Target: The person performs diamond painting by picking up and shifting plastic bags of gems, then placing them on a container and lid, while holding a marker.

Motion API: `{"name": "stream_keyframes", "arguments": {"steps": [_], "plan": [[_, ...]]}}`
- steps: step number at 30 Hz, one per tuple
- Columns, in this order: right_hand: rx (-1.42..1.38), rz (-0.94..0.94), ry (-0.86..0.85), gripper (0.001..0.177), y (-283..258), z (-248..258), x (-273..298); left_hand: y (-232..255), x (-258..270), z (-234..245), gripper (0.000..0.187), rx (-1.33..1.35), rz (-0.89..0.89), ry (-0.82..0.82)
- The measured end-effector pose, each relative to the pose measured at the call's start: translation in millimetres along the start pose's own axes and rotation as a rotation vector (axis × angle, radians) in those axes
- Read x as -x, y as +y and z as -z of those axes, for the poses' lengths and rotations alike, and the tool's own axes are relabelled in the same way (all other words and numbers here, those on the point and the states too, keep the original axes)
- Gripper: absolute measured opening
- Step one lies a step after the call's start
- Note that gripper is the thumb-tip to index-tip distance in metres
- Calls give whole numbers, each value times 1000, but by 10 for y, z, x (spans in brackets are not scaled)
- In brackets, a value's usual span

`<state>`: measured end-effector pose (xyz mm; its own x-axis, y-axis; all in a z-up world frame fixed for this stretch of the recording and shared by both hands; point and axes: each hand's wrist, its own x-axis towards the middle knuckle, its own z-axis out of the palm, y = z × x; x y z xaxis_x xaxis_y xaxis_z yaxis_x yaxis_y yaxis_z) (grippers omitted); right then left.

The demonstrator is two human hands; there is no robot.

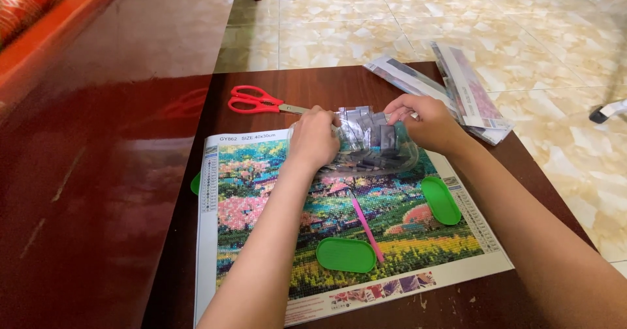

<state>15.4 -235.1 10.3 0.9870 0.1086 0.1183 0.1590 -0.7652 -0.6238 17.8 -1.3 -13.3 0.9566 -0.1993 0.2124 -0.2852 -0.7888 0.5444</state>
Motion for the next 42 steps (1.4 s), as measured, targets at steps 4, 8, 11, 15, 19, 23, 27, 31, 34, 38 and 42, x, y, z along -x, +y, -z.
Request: {"name": "stream_keyframes", "arguments": {"steps": [4, 8, 11, 15, 19, 23, 27, 31, 34, 38, 42], "plan": [[-33, -9, 14, 33, -41, 27, 40, -6, -38, -50, 16, 26, 6, 17], [-77, 10, 25, 30, -81, 57, 79, 11, -54, -39, 15, 12, 12, -9], [-160, 45, 18, 35, -73, 72, 147, 11, -137, -70, 21, -35, 16, -35], [-300, 166, -14, 45, -62, 95, 275, 2, -274, -85, 19, -118, -25, -25], [-298, 164, -44, 36, -253, 208, 527, 33, -278, -71, 16, -116, -21, -38], [-380, 151, -11, 19, -206, 216, 488, 187, -150, 88, 35, -85, 27, -110], [-199, 187, 85, 28, 178, 108, 145, 221, -135, 135, 61, -113, 51, -203], [-24, 244, 109, 38, 91, 76, 25, 228, -166, 136, 63, -112, 44, -209], [18, 218, 4, 43, 46, 72, 11, 155, -265, 14, 46, -155, 31, -182], [-28, 224, 40, 41, 30, 110, 102, 55, -349, -154, 27, -132, 15, -106], [-276, 279, 34, 47, -22, 189, 296, 19, -369, -236, 18, -121, 5, -72]]}}
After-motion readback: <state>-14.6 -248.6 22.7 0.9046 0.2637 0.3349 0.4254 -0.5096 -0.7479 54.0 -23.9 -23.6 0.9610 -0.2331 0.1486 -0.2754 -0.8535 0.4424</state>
